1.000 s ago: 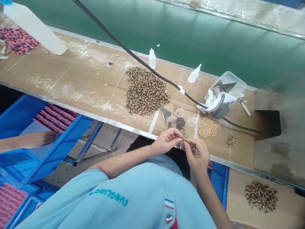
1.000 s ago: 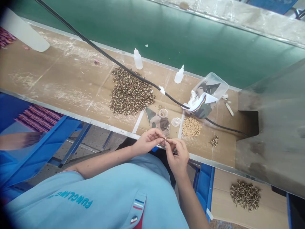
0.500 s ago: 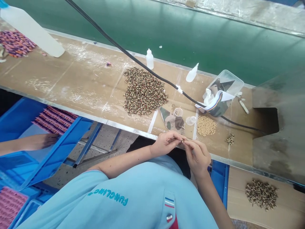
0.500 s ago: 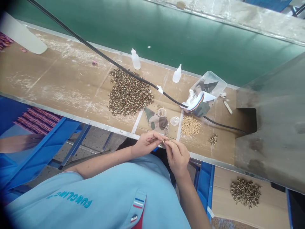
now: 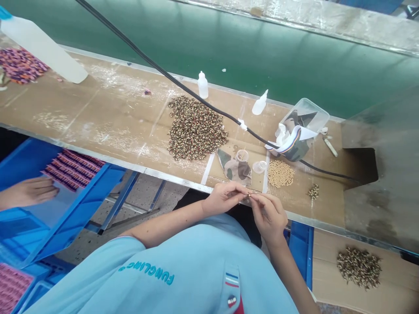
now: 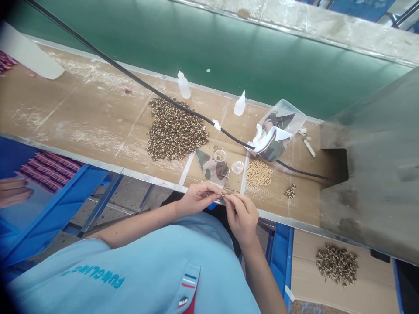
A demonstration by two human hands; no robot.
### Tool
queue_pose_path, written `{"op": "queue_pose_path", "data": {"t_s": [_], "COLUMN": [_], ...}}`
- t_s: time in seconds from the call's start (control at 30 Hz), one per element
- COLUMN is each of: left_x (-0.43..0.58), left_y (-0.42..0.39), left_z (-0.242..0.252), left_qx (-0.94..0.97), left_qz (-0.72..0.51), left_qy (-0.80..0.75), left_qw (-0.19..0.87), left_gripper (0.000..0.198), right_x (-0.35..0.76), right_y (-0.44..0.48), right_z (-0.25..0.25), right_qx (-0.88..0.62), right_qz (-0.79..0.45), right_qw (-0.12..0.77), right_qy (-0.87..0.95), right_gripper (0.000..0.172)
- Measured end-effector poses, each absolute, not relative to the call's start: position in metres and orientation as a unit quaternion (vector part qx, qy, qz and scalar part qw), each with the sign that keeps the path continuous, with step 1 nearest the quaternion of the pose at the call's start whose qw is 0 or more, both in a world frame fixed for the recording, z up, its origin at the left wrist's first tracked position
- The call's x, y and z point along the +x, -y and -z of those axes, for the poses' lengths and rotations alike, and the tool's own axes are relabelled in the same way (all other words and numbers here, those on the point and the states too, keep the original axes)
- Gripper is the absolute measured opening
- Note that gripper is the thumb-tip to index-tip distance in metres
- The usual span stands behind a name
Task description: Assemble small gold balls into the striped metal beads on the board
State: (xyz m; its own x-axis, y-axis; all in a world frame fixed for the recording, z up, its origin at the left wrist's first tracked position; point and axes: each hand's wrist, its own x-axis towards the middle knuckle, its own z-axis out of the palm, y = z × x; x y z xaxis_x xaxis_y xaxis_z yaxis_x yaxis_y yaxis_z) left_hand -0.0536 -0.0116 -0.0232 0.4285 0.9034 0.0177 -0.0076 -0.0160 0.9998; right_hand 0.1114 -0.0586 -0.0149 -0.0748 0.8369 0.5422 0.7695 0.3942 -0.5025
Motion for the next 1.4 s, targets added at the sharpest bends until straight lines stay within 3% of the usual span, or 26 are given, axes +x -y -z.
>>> {"op": "queue_pose_path", "data": {"t_s": [0.23, 0.6, 0.87, 1.03, 1.17, 1.3, 1.4], "left_x": [-0.074, -0.059, -0.037, -0.016, 0.000, 0.012, 0.020], "left_y": [-0.002, -0.013, -0.054, -0.082, -0.096, -0.103, -0.106], "left_z": [0.015, 0.005, -0.022, -0.037, -0.037, -0.033, -0.032], "left_qx": [0.591, 0.605, 0.794, 0.850, 0.860, 0.863, 0.868], "left_qz": [-0.405, -0.424, -0.471, -0.483, -0.478, -0.474, -0.462], "left_qy": [-0.399, -0.399, -0.253, -0.167, -0.174, -0.173, -0.178], "left_qw": [0.572, 0.543, 0.291, 0.124, 0.042, -0.003, -0.030], "left_gripper": [0.013, 0.011, 0.012, 0.013, 0.012, 0.011, 0.011], "right_x": [0.116, 0.165, 0.220, 0.227, 0.227, 0.226, 0.226], "right_y": [0.052, 0.007, -0.079, -0.108, -0.105, -0.104, -0.107], "right_z": [0.024, -0.005, -0.011, 0.000, 0.005, 0.005, 0.003], "right_qx": [-0.625, -0.703, -0.661, -0.642, -0.610, -0.598, -0.585], "right_qz": [-0.057, 0.050, 0.141, 0.118, 0.096, 0.099, 0.123], "right_qw": [0.396, 0.434, 0.405, 0.395, 0.418, 0.396, 0.427], "right_qy": [0.671, 0.561, 0.615, 0.646, 0.667, 0.690, 0.678], "right_gripper": [0.008, 0.012, 0.035, 0.019, 0.020, 0.033, 0.025]}}
